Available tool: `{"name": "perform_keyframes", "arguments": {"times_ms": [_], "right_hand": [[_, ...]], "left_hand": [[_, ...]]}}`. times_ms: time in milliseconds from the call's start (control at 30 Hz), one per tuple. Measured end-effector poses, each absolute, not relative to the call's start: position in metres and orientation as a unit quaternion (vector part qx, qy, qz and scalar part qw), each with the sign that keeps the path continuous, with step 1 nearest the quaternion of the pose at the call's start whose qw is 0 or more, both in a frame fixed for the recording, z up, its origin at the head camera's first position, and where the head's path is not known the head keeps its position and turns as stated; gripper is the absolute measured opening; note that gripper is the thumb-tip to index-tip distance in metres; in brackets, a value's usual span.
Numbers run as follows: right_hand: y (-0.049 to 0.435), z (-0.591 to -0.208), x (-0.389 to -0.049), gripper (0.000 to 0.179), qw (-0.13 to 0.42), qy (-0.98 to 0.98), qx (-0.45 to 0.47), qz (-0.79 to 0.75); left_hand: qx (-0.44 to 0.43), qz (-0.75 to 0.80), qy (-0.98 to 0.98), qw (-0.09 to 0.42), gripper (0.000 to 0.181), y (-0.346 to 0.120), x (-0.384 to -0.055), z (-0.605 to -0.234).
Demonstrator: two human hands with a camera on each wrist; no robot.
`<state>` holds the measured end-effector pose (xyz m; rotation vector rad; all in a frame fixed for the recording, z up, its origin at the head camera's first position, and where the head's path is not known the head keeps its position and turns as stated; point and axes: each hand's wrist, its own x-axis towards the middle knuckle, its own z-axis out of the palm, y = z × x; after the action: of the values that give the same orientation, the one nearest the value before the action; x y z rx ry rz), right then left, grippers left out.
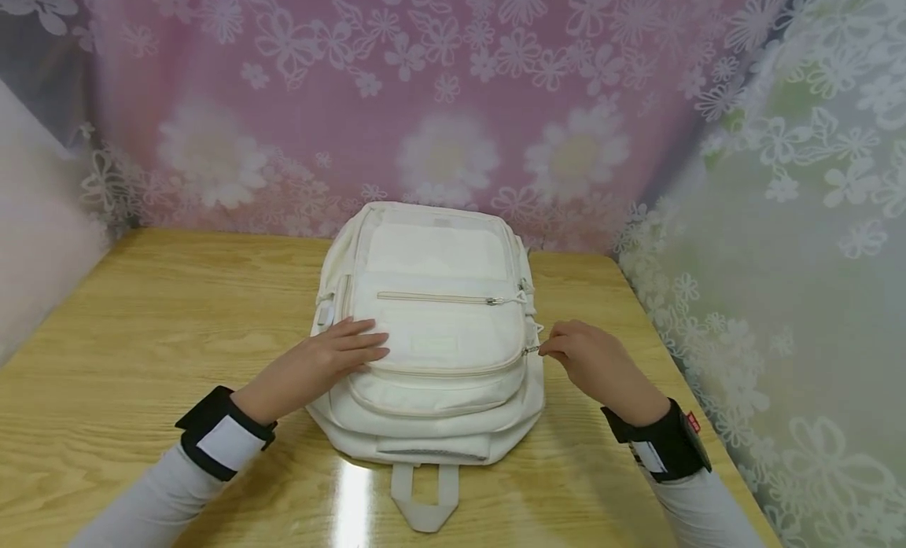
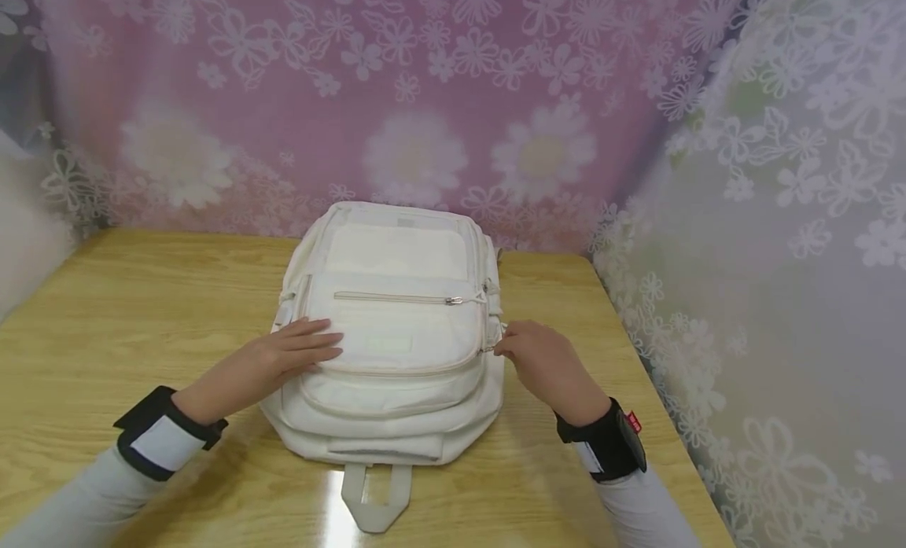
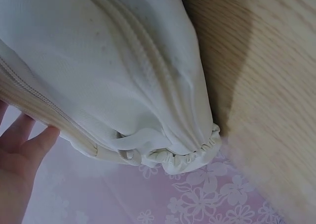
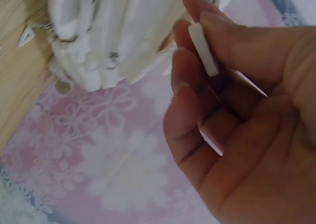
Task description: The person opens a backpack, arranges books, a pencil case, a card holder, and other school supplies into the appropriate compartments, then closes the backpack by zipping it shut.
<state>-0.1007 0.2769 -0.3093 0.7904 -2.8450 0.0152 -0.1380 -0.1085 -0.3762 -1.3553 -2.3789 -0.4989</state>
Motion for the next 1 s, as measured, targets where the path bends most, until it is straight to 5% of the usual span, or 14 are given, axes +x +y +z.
{"name": "perform_keyframes", "arguments": {"times_ms": [333,633,867,1000], "right_hand": [[0.293,-0.331,-0.152,0.014,0.164,-0.962,0.217,0.022],[0.287,-0.34,-0.186,0.011,0.16,-0.966,0.19,0.068],[0.286,-0.345,-0.194,0.022,0.047,-0.966,0.164,0.196],[0.289,-0.354,-0.191,0.052,-0.018,-0.944,0.124,0.304]], "left_hand": [[-0.485,-0.19,-0.837,0.168,0.043,-0.103,-0.138,-0.381],[-0.497,-0.206,-0.827,0.164,0.04,-0.103,-0.134,-0.382],[-0.476,-0.232,-0.832,0.164,0.039,-0.104,-0.133,-0.386],[-0.38,-0.312,-0.86,0.137,0.042,-0.109,-0.141,-0.388]]}}
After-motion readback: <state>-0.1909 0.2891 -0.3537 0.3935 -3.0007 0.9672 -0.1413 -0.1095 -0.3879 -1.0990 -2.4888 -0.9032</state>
